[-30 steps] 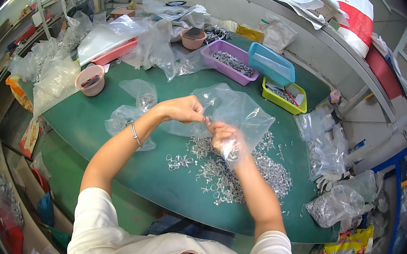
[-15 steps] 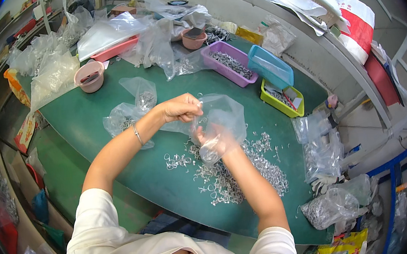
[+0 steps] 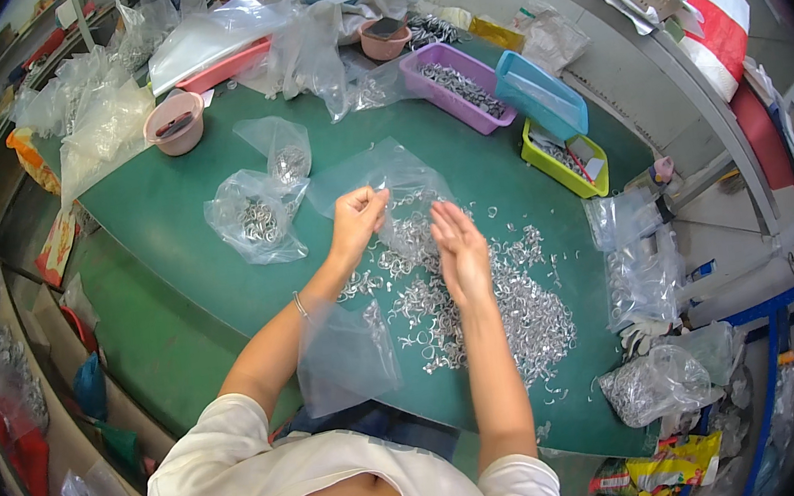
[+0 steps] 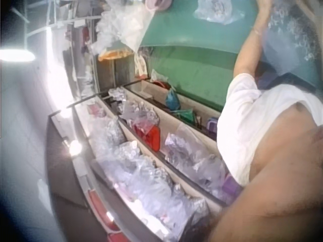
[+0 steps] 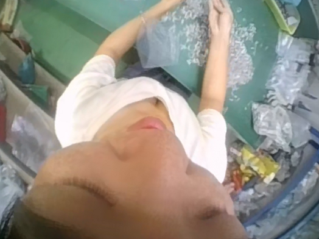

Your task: The person sorts small metal rings and keychain components by hand on a workbench, placing them into clear plastic bags and containers.

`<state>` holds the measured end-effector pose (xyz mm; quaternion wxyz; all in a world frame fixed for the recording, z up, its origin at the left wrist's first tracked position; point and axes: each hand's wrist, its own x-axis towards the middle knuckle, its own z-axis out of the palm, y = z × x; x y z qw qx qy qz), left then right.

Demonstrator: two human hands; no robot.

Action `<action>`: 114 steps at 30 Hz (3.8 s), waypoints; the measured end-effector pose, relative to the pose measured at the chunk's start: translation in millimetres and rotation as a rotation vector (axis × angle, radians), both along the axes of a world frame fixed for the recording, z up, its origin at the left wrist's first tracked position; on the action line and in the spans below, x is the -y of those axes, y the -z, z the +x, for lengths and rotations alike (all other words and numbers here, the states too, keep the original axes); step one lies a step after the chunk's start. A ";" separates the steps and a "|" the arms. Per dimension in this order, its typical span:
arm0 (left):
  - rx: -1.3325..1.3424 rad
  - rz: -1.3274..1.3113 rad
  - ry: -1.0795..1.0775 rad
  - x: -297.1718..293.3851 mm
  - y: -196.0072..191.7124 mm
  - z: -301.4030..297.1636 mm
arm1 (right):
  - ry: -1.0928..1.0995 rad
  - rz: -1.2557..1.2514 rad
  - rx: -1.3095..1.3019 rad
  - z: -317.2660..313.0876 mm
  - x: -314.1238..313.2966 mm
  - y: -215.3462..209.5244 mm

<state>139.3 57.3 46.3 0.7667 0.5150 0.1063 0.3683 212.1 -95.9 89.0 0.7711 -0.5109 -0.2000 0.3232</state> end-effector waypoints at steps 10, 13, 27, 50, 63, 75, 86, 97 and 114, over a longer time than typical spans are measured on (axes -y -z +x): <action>0.045 -0.160 -0.019 7.2 -23.3 -1.1 | -0.372 -0.598 1.331 -134.9 77.7 23.8; 0.007 -0.065 0.049 2.3 -28.1 -1.1 | -0.274 -0.478 1.375 -118.2 71.7 58.5; -0.101 0.106 0.396 -44.3 -28.1 -23.9 | -0.449 -0.127 -0.971 17.3 59.8 -4.6; -0.065 -0.132 0.597 -67.0 -69.5 -10.4 | -0.480 -0.228 -0.867 50.0 -5.3 -60.8; -0.053 0.006 0.586 -98.6 -97.7 15.1 | -0.538 -0.162 -0.794 47.5 7.8 -96.4; 0.013 0.266 0.388 -169.6 -131.0 56.0 | 0.038 -0.318 0.074 57.6 146.7 -92.5; -0.103 0.361 0.146 -154.8 -80.9 24.0 | 1.142 -0.659 0.897 99.4 318.2 38.1; -0.261 0.507 -0.041 -68.3 -50.1 -31.3 | 1.084 -1.410 1.578 139.6 358.0 75.9; -0.230 1.301 0.131 140.7 -32.6 -40.5 | 0.244 -0.864 1.184 -23.9 252.6 36.8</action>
